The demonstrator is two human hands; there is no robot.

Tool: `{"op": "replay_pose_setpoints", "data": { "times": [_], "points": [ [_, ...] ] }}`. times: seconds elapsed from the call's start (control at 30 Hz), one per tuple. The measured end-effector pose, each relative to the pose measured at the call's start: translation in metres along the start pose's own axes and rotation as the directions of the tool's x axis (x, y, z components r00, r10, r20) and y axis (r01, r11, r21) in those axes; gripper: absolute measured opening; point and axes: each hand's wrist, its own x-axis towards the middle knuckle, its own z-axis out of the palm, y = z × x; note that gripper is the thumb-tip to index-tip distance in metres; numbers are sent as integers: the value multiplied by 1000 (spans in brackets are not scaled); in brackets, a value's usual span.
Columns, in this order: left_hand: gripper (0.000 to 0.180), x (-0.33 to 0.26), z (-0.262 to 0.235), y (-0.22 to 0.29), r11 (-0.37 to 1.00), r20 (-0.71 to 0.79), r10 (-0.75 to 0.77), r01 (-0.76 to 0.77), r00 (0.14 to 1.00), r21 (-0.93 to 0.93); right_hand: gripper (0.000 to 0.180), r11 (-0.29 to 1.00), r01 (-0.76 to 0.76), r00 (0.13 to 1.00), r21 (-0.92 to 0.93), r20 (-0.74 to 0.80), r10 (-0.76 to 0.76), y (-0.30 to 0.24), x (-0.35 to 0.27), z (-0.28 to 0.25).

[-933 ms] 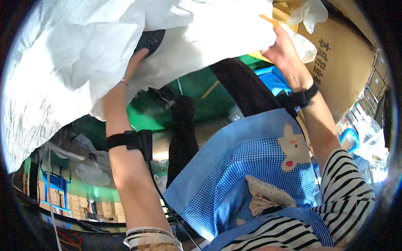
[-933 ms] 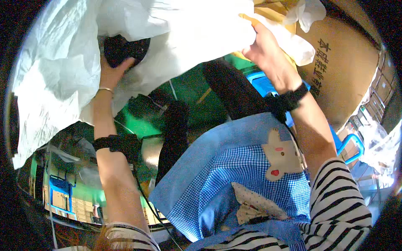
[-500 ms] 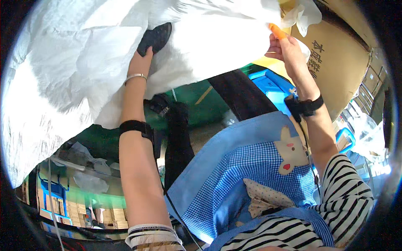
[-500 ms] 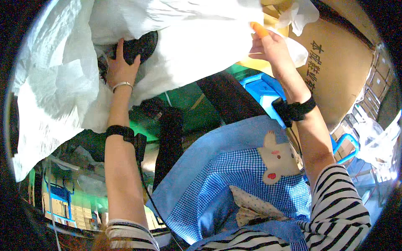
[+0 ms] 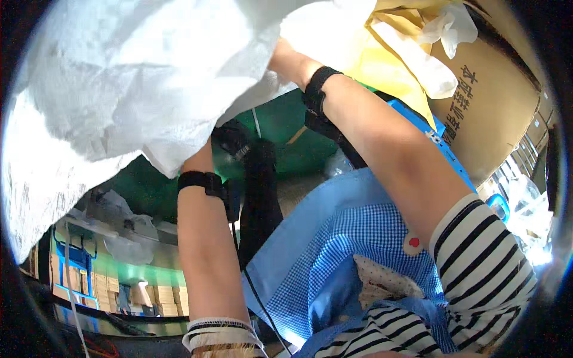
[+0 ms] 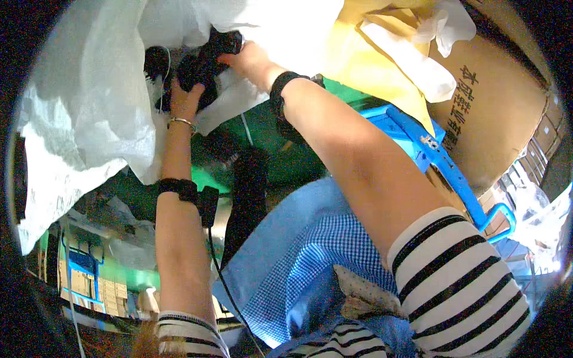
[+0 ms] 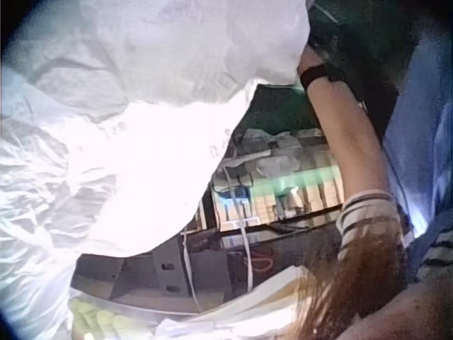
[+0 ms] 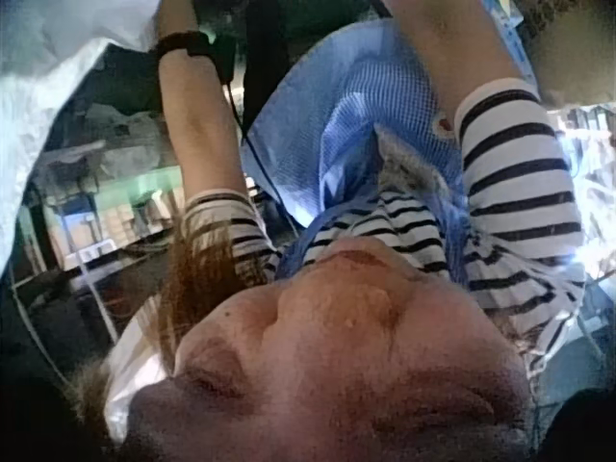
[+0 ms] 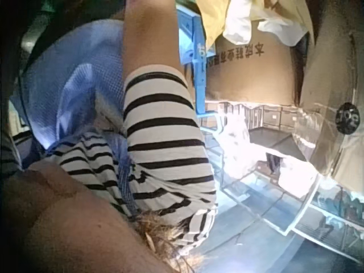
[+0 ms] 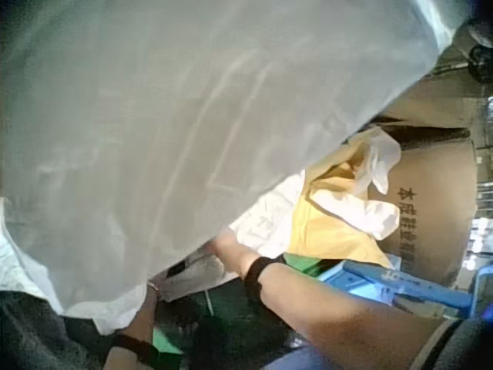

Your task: The person is preparing shoe components for assembly in a manufacturing setting.

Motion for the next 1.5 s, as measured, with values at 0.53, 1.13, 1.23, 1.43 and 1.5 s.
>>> {"op": "replay_pose_setpoints", "data": {
  "times": [0.53,1.13,1.23,1.43,1.5],
  "points": [
    [76,-297,-115,188,778,-338,-134,-112,932,-618,28,989,145,981,10,-133,-143,-279,-252,-238],
    [70,-568,-308,236,167,-403,-168,-377,900,-911,28,749,-380,668,543,721,-184,-509,-368,-264],
    [72,-592,-301,220,-54,-429,-57,-432,902,-900,34,770,-408,403,491,854,-330,-509,-374,-245],
    [44,-642,-283,196,-410,-289,-281,-386,915,-826,43,920,35,495,390,793,-355,-535,-442,-178],
    [48,-650,-281,184,-397,-355,-361,-487,862,-778,44,893,199,412,402,793,-449,-552,-458,-157]
  ]
}}
